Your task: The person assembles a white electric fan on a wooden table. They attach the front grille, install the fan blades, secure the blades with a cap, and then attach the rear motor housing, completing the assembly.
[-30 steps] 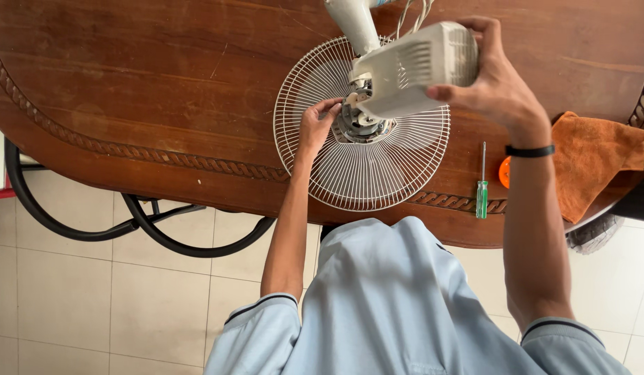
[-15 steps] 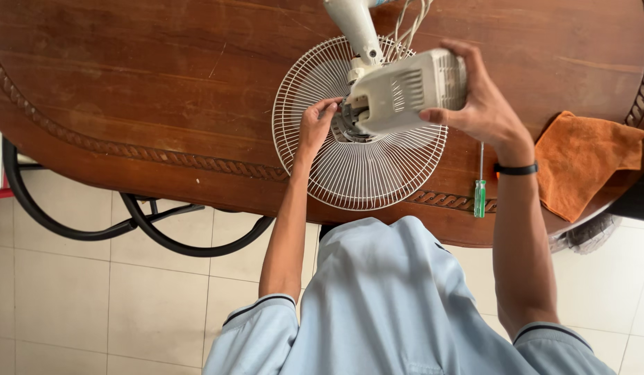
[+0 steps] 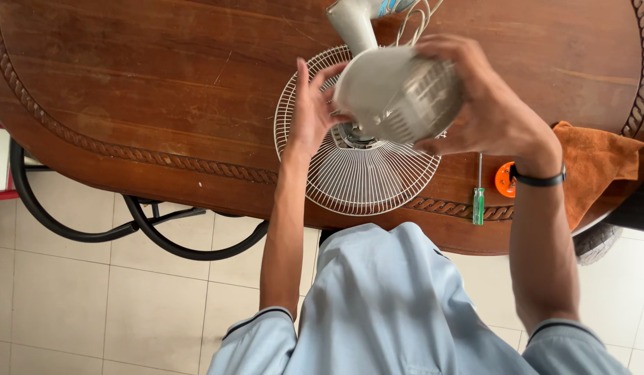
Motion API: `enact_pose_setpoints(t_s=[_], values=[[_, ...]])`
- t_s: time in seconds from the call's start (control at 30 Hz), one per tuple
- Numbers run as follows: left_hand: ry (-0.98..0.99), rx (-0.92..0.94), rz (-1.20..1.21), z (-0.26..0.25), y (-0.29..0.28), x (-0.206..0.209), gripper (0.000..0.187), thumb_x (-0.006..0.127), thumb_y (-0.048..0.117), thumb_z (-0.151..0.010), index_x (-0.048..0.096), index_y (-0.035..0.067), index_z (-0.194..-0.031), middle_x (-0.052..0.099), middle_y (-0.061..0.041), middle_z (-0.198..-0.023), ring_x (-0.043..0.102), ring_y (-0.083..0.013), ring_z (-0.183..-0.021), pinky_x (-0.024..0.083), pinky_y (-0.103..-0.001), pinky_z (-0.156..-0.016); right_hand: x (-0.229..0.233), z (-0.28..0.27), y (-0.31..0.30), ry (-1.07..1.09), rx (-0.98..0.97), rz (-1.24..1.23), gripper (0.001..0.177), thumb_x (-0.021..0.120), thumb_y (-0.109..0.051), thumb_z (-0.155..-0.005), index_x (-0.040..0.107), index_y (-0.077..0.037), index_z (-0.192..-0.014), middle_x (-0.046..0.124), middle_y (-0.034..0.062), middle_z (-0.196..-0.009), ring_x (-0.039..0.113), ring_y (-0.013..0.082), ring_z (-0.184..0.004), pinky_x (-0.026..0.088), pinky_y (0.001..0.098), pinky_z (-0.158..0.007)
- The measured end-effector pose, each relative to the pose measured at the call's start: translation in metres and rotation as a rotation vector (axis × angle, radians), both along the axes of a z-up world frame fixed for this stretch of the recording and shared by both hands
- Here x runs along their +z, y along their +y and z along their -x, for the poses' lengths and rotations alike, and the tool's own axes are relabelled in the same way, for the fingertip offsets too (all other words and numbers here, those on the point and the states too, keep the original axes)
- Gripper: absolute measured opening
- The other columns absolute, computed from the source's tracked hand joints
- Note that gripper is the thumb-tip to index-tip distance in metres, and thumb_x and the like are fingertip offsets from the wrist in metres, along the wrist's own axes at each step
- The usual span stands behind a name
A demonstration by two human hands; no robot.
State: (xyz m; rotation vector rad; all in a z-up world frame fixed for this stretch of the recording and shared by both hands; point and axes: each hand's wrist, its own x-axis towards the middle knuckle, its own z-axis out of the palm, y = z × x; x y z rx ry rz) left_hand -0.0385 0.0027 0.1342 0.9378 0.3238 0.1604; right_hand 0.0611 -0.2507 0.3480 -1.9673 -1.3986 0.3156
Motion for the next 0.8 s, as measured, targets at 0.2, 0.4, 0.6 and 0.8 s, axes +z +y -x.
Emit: enact_pose_setpoints(t_s=[0.2, 0.4, 0.6, 0.8], values=[[-0.151, 0.07, 0.265, 0.004, -0.011, 0.058, 0.056, 0.074, 0.033, -0.098, 0.053, -0.005, -0.134, 0.065, -0.02, -0.118, 0.067, -0.0255, -0.104, 0.061, -0.036, -0.088, 0.005, -0.013, 0.014, 0.232, 0.089, -0.156, 0.111, 0.091, -0.03, -0.075, 0.025, -0.01, -0.162, 0.031, 0.0188, -0.157, 0.03, 0.0368, -0.153, 0.04, 0.0509, -0.121], [-0.291, 0.188, 0.296, 0.017, -0.064, 0.046, 0.057, 0.073, 0.033, -0.095, 0.045, 0.004, -0.135, 0.062, -0.018, -0.123, 0.063, -0.0264, -0.117, 0.06, -0.042, -0.096, -0.025, -0.016, 0.013, 0.265, -0.27, -0.067, 0.098, 0.088, -0.04, -0.084, 0.033, -0.009, -0.158, 0.056, 0.0156, -0.137, 0.06, 0.0342, -0.131, 0.056, 0.0458, -0.107], [0.01, 0.169, -0.451, 0.031, -0.059, 0.008, 0.058, 0.048, 0.053, -0.101, 0.051, 0.006, -0.135, 0.064, -0.015, -0.133, 0.062, -0.0275, -0.125, 0.051, -0.051, -0.106, -0.013, -0.029, 0.0, 0.025, -0.103, -0.024, 0.106, 0.097, -0.035, -0.07, 0.037, -0.005, -0.151, 0.056, 0.018, -0.135, 0.059, 0.0343, -0.13, 0.054, 0.0447, -0.111], [0.389, 0.189, -0.416, 0.026, -0.031, -0.05, 0.06, 0.032, 0.051, -0.104, 0.055, 0.007, -0.138, 0.057, -0.015, -0.143, 0.051, -0.0303, -0.137, 0.038, -0.054, -0.115, -0.01, -0.023, 0.025, -0.181, 0.105, 0.251, 0.111, 0.101, -0.022, -0.046, 0.05, -0.012, -0.144, 0.049, 0.0147, -0.144, 0.043, 0.0383, -0.136, 0.038, 0.0513, -0.115]])
